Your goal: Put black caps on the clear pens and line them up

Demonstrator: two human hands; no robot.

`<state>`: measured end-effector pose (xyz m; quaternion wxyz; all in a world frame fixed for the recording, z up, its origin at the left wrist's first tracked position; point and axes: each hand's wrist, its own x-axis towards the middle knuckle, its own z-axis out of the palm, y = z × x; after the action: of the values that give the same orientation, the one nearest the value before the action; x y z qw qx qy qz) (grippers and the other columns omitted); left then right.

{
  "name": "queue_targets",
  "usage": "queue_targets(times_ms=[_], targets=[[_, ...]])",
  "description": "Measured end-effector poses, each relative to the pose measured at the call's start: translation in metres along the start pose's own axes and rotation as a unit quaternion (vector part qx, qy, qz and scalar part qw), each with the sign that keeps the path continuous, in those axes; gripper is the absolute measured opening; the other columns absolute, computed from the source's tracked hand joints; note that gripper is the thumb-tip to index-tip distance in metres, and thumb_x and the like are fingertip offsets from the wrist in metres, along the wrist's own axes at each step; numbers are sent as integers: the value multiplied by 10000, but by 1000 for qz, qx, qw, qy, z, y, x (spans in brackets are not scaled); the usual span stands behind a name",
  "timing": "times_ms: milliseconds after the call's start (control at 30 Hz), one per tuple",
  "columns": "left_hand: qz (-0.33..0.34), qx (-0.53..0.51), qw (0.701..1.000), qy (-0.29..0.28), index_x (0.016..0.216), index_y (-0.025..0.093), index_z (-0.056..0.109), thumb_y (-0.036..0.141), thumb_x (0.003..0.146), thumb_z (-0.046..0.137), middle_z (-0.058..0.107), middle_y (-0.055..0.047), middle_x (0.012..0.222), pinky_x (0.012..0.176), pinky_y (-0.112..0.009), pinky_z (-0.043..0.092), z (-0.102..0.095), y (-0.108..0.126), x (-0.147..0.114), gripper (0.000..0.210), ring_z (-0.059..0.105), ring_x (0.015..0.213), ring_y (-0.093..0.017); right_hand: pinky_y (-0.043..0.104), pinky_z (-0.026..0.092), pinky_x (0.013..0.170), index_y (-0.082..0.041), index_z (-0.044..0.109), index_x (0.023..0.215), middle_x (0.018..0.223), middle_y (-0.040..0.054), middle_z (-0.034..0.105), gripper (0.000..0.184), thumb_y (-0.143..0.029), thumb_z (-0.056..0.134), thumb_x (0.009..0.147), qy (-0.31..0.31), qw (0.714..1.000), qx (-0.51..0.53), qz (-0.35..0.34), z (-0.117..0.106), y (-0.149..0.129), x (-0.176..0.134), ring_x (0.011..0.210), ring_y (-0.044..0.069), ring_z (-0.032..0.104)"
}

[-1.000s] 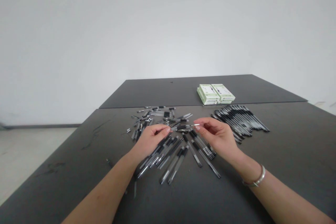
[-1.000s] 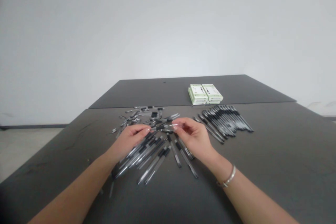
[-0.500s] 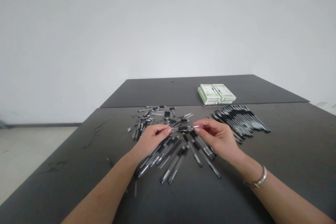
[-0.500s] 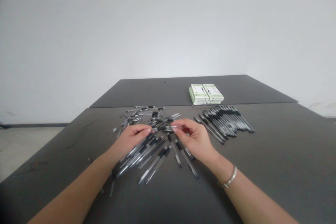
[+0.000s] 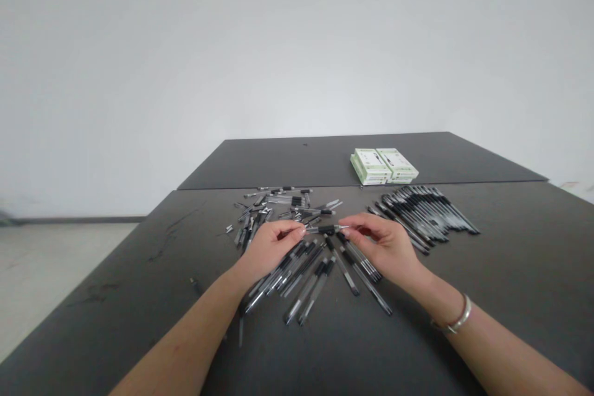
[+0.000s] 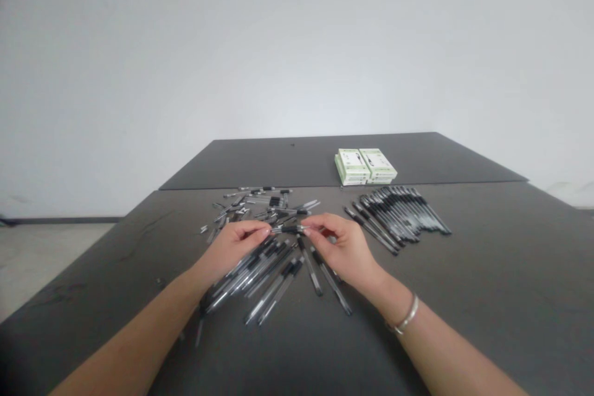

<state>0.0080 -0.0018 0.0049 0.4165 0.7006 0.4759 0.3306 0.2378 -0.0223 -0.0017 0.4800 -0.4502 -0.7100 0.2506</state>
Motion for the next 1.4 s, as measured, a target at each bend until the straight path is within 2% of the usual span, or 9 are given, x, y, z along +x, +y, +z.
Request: queue_targets(times_ms=[367, 600, 667, 733, 800, 933, 1100, 1300, 1400], targets=[[32, 12, 999, 33, 880, 149, 726, 295, 854, 554, 719, -46, 863, 744, -270, 463, 5, -3, -2, 227, 633, 816, -184, 253, 474, 648, -174, 698, 880, 807, 44, 709, 165, -303, 597, 864, 5, 998, -60, 3, 3, 3, -1, 696, 154, 628], [50, 39, 998, 29, 874, 160, 722, 291, 862, 544, 718, -41, 857, 742, -270, 461, 5, -4, -1, 221, 635, 808, -177, 255, 386, 568, -165, 595, 673, 613, 17, 582, 370, -370, 447, 944, -50, 992, -119, 10, 1, 0, 0, 588, 132, 526], [41, 36, 998, 30, 884, 159, 722, 294, 860, 548, 721, -43, 873, 754, -273, 464, 4, -4, -1, 222, 639, 821, -180, 251, 405, 579, -167, 622, 794, 676, 22, 621, 305, -364, 445, 946, -67, 994, -85, 20, 0, 0, 0, 618, 135, 552], [33, 31, 998, 35, 890, 156, 723, 294, 856, 552, 724, -45, 881, 761, -274, 466, 5, -5, 0, 223, 642, 829, -182, 247, 441, 601, -175, 605, 1009, 778, 30, 670, 219, -347, 505, 919, -69, 997, -31, 33, -1, 2, -1, 668, 143, 595], [30, 28, 998, 37, 885, 154, 724, 293, 855, 551, 724, -43, 876, 760, -274, 468, 5, -4, 1, 224, 644, 826, -182, 251, 475, 637, -181, 575, 1093, 838, 37, 696, 254, -317, 571, 879, -59, 998, 2, 34, -1, 4, -1, 713, 152, 629], [31, 38, 998, 34, 876, 156, 726, 284, 855, 548, 727, -41, 874, 769, -281, 466, 5, -4, 1, 220, 642, 831, -186, 256, 488, 657, -186, 648, 932, 821, 38, 711, 133, -280, 602, 850, -37, 999, -20, 26, 1, 8, 0, 728, 159, 648], [36, 44, 998, 33, 876, 160, 723, 284, 853, 547, 726, -45, 870, 760, -285, 465, 6, -5, 0, 217, 641, 822, -187, 251, 475, 643, -185, 669, 889, 781, 29, 707, 146, -306, 593, 859, -41, 998, -44, 35, 1, 4, -1, 701, 156, 639], [54, 49, 997, 27, 866, 162, 724, 272, 850, 555, 729, -58, 903, 800, -294, 462, 6, -6, -1, 203, 645, 855, -190, 241, 414, 578, -176, 610, 689, 625, 10, 640, 353, -353, 443, 944, -92, 990, -93, 48, 0, 0, 0, 579, 125, 578], [49, 50, 997, 26, 870, 164, 728, 275, 847, 558, 730, -60, 902, 795, -297, 466, 6, -5, 0, 204, 647, 848, -192, 235, 414, 578, -175, 587, 669, 604, 8, 621, 415, -386, 386, 965, -115, 988, -81, 67, 0, 2, 0, 562, 117, 568]])
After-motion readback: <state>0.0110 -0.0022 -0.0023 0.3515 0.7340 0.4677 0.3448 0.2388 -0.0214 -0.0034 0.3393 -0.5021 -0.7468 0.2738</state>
